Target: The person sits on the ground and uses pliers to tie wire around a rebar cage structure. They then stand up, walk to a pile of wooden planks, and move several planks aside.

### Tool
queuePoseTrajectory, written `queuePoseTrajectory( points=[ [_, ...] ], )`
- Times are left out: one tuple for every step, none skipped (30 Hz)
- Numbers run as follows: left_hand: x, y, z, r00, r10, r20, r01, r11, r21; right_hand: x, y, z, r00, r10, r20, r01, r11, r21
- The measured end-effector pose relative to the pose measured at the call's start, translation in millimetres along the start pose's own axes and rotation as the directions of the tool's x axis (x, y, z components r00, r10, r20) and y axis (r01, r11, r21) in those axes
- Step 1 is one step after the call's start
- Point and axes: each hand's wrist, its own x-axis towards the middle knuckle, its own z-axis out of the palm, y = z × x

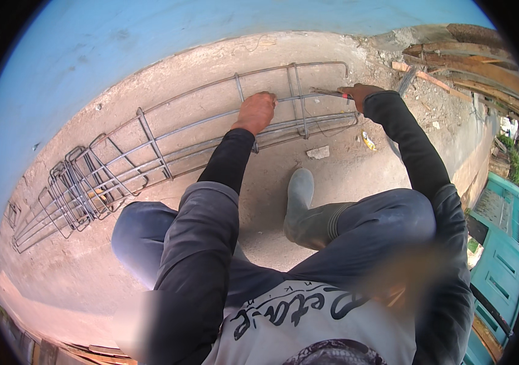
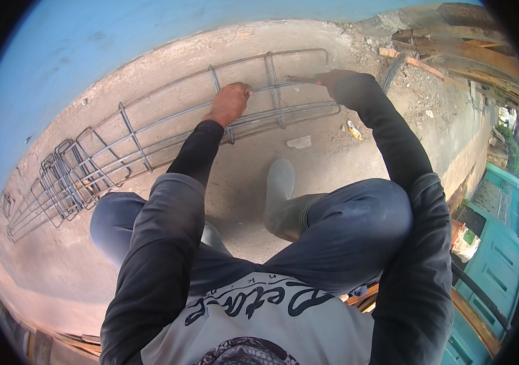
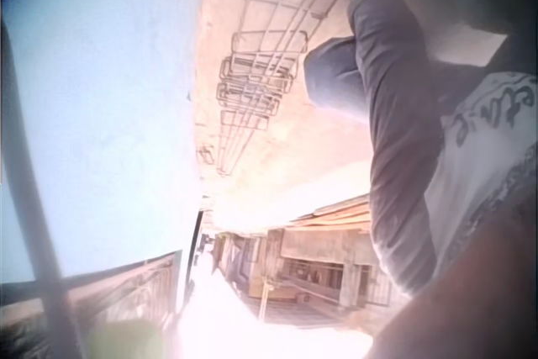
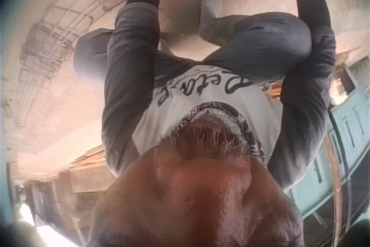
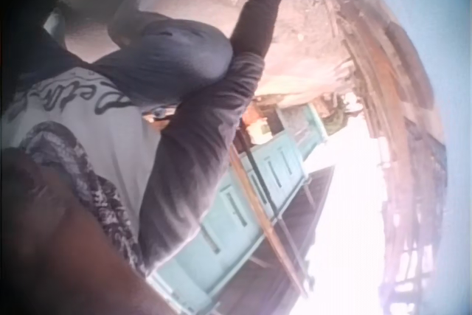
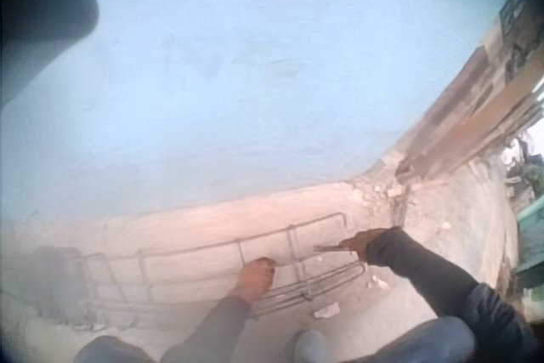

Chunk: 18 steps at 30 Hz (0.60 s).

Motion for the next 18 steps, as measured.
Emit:
queuePoseTrajectory(
  points=[
    [-4.9, -7.8, -3.6, 1.0, -0.026, -0.008, 0.026, 1.0, 0.011, -3.0, -34.7, -16.9, 0.999, -0.035, -0.04, 0.031, 0.995, -0.094],
    [-5.6, -6.2, -5.6, 0.999, -0.035, -0.004, 0.035, 0.999, 0.005, -12.1, -57.5, -31.3, 0.996, -0.05, -0.079, 0.034, 0.981, -0.191],
    [-3.6, 0.0, -5.2, 0.999, -0.033, 0.007, 0.033, 0.999, -0.01, -18.5, -64.9, -36.9, 0.998, -0.014, -0.068, -0.002, 0.976, -0.22],
    [-3.5, 0.1, -4.9, 0.999, -0.041, 0.013, 0.042, 0.999, -0.016, -18.6, -72.9, -40.5, 0.998, 0.008, -0.061, -0.023, 0.969, -0.246],
    [-3.4, 0.1, -4.8, 0.999, -0.039, 0.008, 0.039, 0.999, -0.019, -18.0, -79.1, -42.4, 0.998, 0.029, -0.055, -0.043, 0.961, -0.272],
    [-3.2, -0.1, -4.8, 0.999, -0.036, 0.003, 0.037, 0.999, -0.021, -16.8, -83.9, -42.2, 0.996, -0.003, -0.085, -0.024, 0.951, -0.309],
    [-3.1, 2.1, -5.0, 1.0, -0.031, 0.001, 0.031, 0.999, -0.026, -17.8, -88.6, -42.8, 0.993, -0.032, -0.113, -0.009, 0.938, -0.347],
    [-2.9, 3.8, -5.5, 0.999, -0.033, 0.013, 0.034, 0.999, -0.02, -18.6, -93.3, -43.3, 0.988, -0.062, -0.139, 0.004, 0.923, -0.384],
    [-2.3, 5.3, -6.3, 0.999, -0.035, 0.025, 0.035, 0.999, -0.013, -18.7, -97.6, -44.2, 0.991, -0.053, -0.122, -0.002, 0.912, -0.411],
    [-2.6, 3.6, -6.4, 0.999, -0.041, 0.035, 0.041, 0.999, -0.004, -19.0, -110.6, -53.0, 0.993, -0.049, -0.106, -0.003, 0.899, -0.437],
    [-3.1, 1.1, -4.6, 0.999, -0.033, 0.021, 0.033, 0.999, -0.006, -18.4, -119.7, -57.9, 0.995, -0.043, -0.091, -0.004, 0.886, -0.463],
    [-3.4, -0.8, -3.5, 1.0, -0.025, 0.007, 0.025, 1.0, -0.008, -16.7, -123.7, -58.0, 0.994, -0.049, -0.1, -0.005, 0.877, -0.48],
    [-2.9, -1.7, -2.7, 1.0, -0.014, -0.005, 0.014, 1.0, -0.011, -16.2, -126.9, -58.3, 0.993, -0.052, -0.109, -0.01, 0.868, -0.497],
    [-2.0, -2.6, -2.2, 1.0, -0.019, 0.004, 0.019, 1.0, -0.004, -16.0, -130.3, -58.7, 0.991, -0.054, -0.118, -0.014, 0.859, -0.513],
    [-1.2, -3.5, -1.7, 1.0, -0.025, 0.014, 0.024, 1.0, 0.002, -16.2, -133.1, -59.3, 0.995, -0.023, -0.093, -0.027, 0.861, -0.507],
    [-1.1, -2.9, -2.3, 0.999, -0.03, 0.024, 0.03, 1.0, 0.009, -17.9, -137.5, -62.5, 0.998, 0.009, -0.066, -0.041, 0.864, -0.502],
    [-1.3, -2.2, -2.6, 0.999, -0.033, 0.028, 0.033, 0.999, 0.009, -19.1, -140.9, -64.6, 0.998, 0.04, -0.039, -0.054, 0.866, -0.498],
    [-1.6, -1.4, -2.9, 0.999, -0.037, 0.033, 0.036, 0.999, 0.01, -19.2, -143.3, -65.1, 0.998, 0.055, -0.027, -0.061, 0.859, -0.508]
  ],
)
